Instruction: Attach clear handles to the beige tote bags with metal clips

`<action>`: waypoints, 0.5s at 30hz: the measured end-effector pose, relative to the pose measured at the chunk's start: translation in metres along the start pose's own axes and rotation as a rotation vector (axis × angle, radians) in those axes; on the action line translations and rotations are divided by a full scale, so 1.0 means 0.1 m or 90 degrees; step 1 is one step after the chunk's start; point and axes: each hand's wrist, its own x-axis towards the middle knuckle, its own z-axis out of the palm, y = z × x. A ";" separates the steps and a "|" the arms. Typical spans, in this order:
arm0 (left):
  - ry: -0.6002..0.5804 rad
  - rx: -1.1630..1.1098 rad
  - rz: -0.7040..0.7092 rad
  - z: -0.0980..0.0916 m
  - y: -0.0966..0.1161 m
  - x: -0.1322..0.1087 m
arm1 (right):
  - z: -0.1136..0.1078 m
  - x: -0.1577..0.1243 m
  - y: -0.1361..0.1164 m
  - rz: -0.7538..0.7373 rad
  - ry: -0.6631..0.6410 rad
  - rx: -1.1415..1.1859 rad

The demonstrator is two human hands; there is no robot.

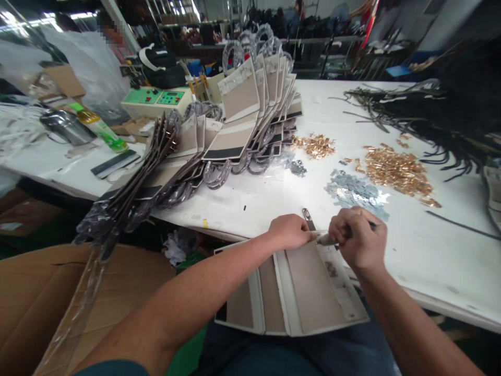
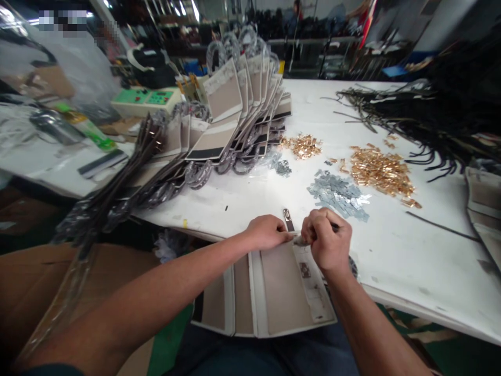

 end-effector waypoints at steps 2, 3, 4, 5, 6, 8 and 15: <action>0.013 0.007 0.008 0.01 0.00 -0.02 | -0.05 -0.06 0.05 0.037 -0.005 -0.002; 0.020 0.010 0.010 0.02 0.00 -0.03 | -0.07 -0.10 0.06 0.042 -0.009 -0.003; 0.028 0.013 0.011 0.02 0.00 -0.04 | -0.09 -0.15 0.07 0.044 -0.015 -0.009; 0.034 0.017 0.011 0.03 0.00 -0.04 | -0.11 -0.19 0.07 0.045 -0.016 -0.011; 0.039 0.019 0.012 0.03 0.01 -0.05 | -0.13 -0.24 0.07 0.045 -0.014 -0.010; 0.051 0.026 0.017 0.05 0.03 -0.08 | -0.15 -0.30 0.06 0.042 -0.009 -0.002; 0.318 0.155 0.287 0.48 0.05 -0.78 | -0.16 -0.29 0.08 0.041 -0.004 0.019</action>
